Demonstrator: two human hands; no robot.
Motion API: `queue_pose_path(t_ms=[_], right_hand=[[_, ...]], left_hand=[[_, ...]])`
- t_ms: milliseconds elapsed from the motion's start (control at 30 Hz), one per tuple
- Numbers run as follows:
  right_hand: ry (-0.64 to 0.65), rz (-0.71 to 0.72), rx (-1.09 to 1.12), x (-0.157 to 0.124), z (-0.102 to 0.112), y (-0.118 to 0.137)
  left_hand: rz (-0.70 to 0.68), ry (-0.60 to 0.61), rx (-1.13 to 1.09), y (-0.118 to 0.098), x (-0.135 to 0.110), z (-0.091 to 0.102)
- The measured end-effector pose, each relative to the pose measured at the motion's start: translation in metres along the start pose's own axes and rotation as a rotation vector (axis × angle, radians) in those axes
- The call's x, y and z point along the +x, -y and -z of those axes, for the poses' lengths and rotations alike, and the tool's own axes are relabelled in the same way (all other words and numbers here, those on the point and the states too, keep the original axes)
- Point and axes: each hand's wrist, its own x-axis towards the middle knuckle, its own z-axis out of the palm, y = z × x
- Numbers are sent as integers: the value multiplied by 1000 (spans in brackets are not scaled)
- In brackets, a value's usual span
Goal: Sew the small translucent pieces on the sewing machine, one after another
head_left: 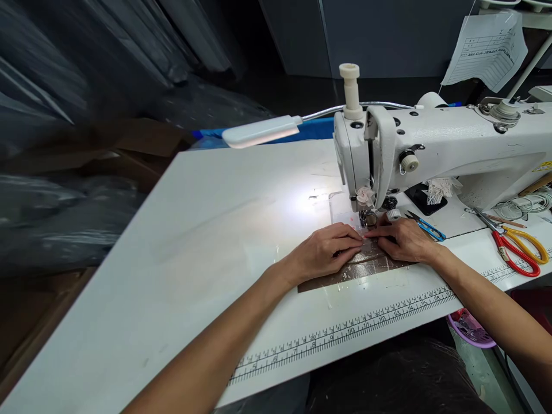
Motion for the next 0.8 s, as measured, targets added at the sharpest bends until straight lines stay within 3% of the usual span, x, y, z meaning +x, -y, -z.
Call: queue_pose_path(t_ms=[267,433,800], right_hand=[[-29,-108,164,3,6,4],[-10,-100,135,2,7,5],[12,91,22,-3,1,-2]], left_hand=[[24,27,36,0,0,1],[-54,-3,195,1,-1,-3],[-162,14,377,-2,2,-2]])
